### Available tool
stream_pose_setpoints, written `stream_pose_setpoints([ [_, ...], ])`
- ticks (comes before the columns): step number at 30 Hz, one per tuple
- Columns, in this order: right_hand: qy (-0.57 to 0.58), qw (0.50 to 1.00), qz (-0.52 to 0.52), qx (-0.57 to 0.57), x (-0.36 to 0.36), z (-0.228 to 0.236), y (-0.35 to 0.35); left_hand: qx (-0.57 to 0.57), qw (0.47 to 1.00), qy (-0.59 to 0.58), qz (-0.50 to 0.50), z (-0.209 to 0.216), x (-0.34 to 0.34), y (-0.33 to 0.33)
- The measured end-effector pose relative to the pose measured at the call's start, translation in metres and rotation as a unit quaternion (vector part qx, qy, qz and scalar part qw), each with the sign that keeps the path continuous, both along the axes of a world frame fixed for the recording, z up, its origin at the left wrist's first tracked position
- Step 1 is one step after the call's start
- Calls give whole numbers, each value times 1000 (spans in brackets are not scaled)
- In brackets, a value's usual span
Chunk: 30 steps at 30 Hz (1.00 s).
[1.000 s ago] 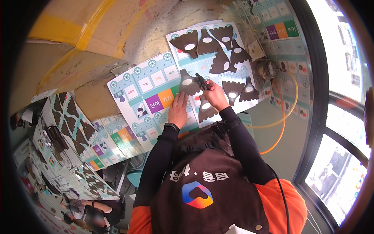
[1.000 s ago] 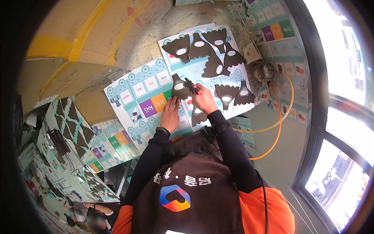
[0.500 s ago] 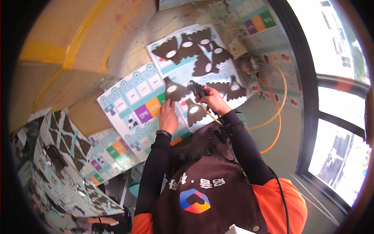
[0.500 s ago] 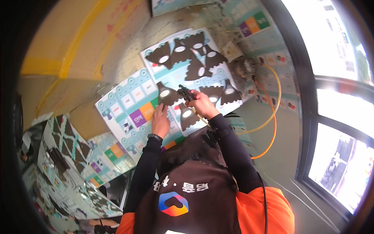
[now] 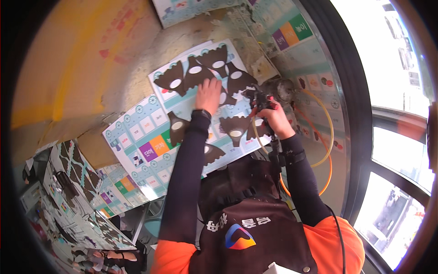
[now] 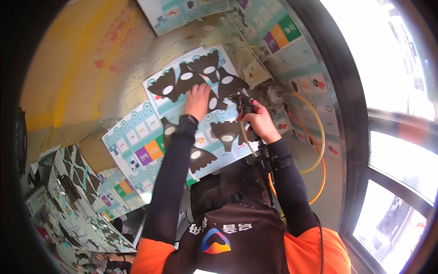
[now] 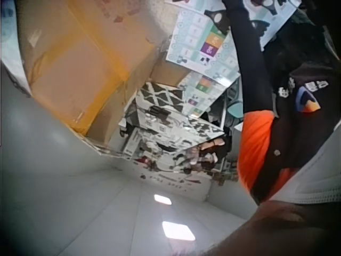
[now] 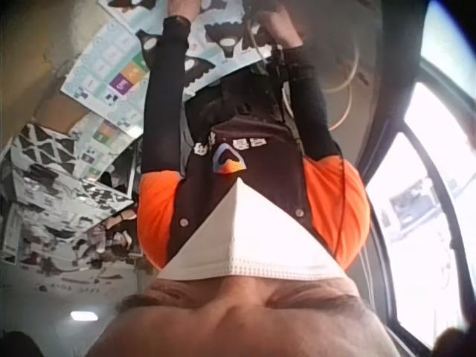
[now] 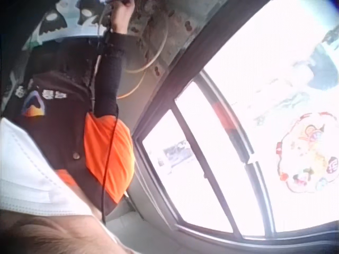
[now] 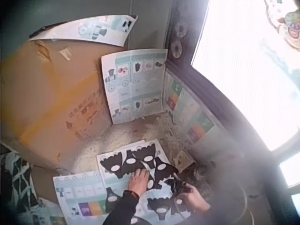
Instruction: Using a handheld pneumatic punch tool to process shoe components on a work table.
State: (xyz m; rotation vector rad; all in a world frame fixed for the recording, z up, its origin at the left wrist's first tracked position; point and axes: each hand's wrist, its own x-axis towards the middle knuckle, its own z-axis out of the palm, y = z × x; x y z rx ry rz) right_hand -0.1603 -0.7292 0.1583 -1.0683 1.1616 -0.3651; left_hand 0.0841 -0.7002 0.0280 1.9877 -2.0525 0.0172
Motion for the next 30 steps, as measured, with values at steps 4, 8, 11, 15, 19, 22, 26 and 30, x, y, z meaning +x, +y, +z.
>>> stream_pose_setpoints([
  [4, -17, 998, -11, 64, -14, 2, -4, 81, 991, -81, -74, -14, 17, -34],
  [8, -36, 996, 3, 84, -27, -9, -3, 181, 978, -90, -49, -17, 20, -21],
  [11, -31, 995, 24, 95, -23, -14, -6, 268, 948, 87, 149, -15, 25, 23],
  [15, -20, 993, 74, 88, 1, -28, 0, 241, 889, 236, 311, -32, 20, 86],
  [19, 12, 990, 122, 62, 37, -51, 7, 142, 822, 326, 445, -44, 0, 107],
  [22, 32, 988, 149, 17, 60, -55, 14, 87, 778, 395, 480, -42, 9, 115],
  [26, 48, 986, 145, 61, 83, -53, 20, 131, 845, 238, 460, -24, -4, 112],
  [30, 73, 985, 153, 11, 93, -69, 24, 120, 926, 173, 313, 2, -17, 119],
])
